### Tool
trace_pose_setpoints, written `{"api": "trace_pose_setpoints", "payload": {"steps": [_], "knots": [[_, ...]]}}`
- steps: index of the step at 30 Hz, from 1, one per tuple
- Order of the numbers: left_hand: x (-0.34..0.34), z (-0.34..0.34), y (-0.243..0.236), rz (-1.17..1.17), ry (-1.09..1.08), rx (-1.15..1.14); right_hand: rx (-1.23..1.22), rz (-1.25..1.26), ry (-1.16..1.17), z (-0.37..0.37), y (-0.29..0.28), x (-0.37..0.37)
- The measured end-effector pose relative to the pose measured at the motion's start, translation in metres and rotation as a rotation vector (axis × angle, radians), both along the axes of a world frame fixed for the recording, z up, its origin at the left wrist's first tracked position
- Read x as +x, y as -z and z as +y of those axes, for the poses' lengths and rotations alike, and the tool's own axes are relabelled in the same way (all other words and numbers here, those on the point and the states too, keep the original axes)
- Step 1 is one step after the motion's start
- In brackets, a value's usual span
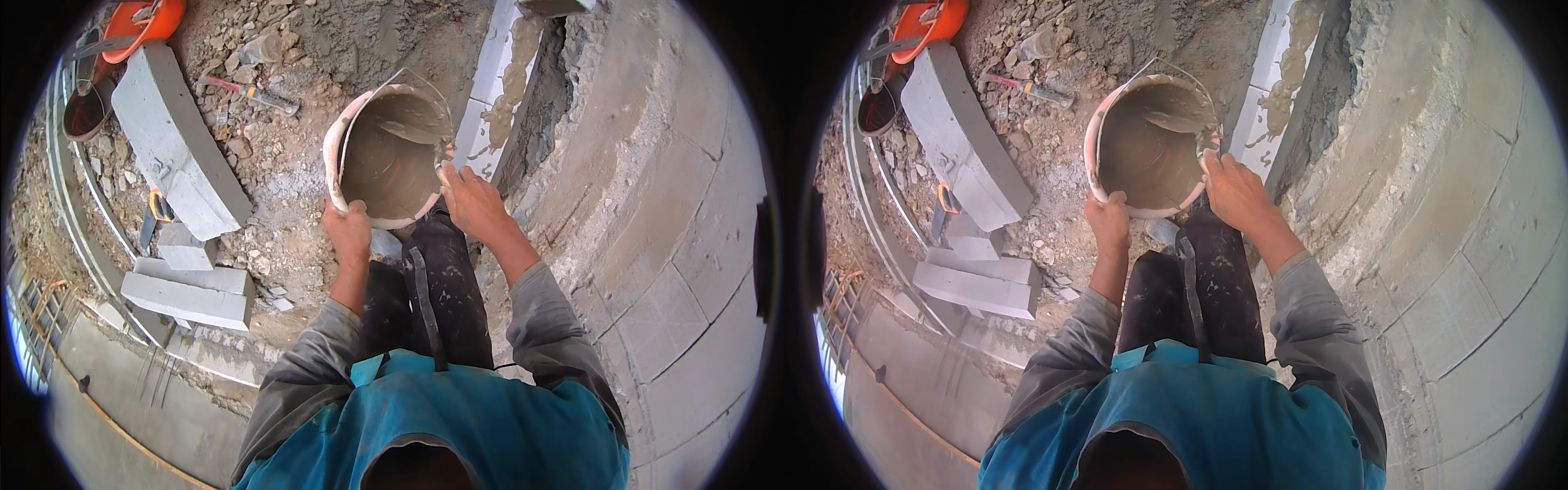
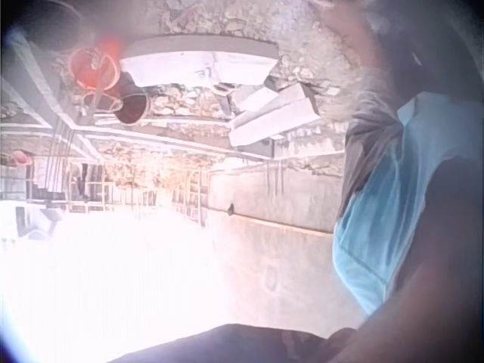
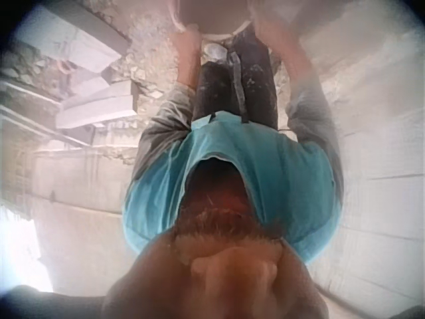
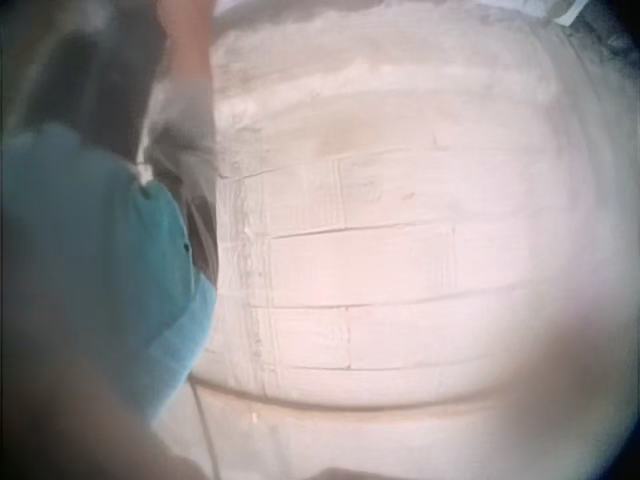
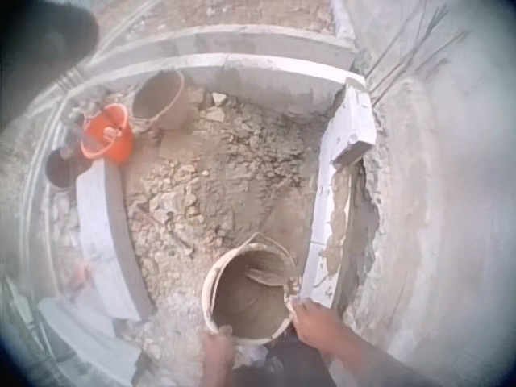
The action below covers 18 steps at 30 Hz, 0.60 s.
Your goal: The person cuts a white tile with a hand saw, then scoops cement from a bucket with a trowel and spreads it onto a curved wall section. They place the cut tile onto the wet cement, tap it into place with a hammer, and repeat the process of applying cement and setting additional tiles along the curve.
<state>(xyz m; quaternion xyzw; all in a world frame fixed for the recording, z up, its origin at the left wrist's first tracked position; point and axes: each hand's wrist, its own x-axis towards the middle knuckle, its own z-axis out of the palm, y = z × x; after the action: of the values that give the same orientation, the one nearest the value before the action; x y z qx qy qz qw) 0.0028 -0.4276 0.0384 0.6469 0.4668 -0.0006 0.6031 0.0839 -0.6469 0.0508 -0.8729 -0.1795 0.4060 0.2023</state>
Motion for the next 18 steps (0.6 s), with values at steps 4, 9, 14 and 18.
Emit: {"api": "trace_pose_setpoints", "payload": {"steps": [4,9,14,18], "knots": [[-0.025,-0.004,-0.036,-0.096,0.242,0.241,-0.030,-0.044,0.076,0.031,-0.001,-0.056],[-0.079,0.005,-0.075,-0.270,0.485,0.504,0.268,0.082,0.255,0.030,-0.015,-0.120],[-0.124,0.008,-0.089,-0.283,0.566,0.509,0.525,0.641,0.650,0.015,-0.020,-0.175],[-0.135,-0.002,-0.073,-0.282,0.702,0.457,0.739,0.827,0.797,0.005,-0.011,-0.211]]}}
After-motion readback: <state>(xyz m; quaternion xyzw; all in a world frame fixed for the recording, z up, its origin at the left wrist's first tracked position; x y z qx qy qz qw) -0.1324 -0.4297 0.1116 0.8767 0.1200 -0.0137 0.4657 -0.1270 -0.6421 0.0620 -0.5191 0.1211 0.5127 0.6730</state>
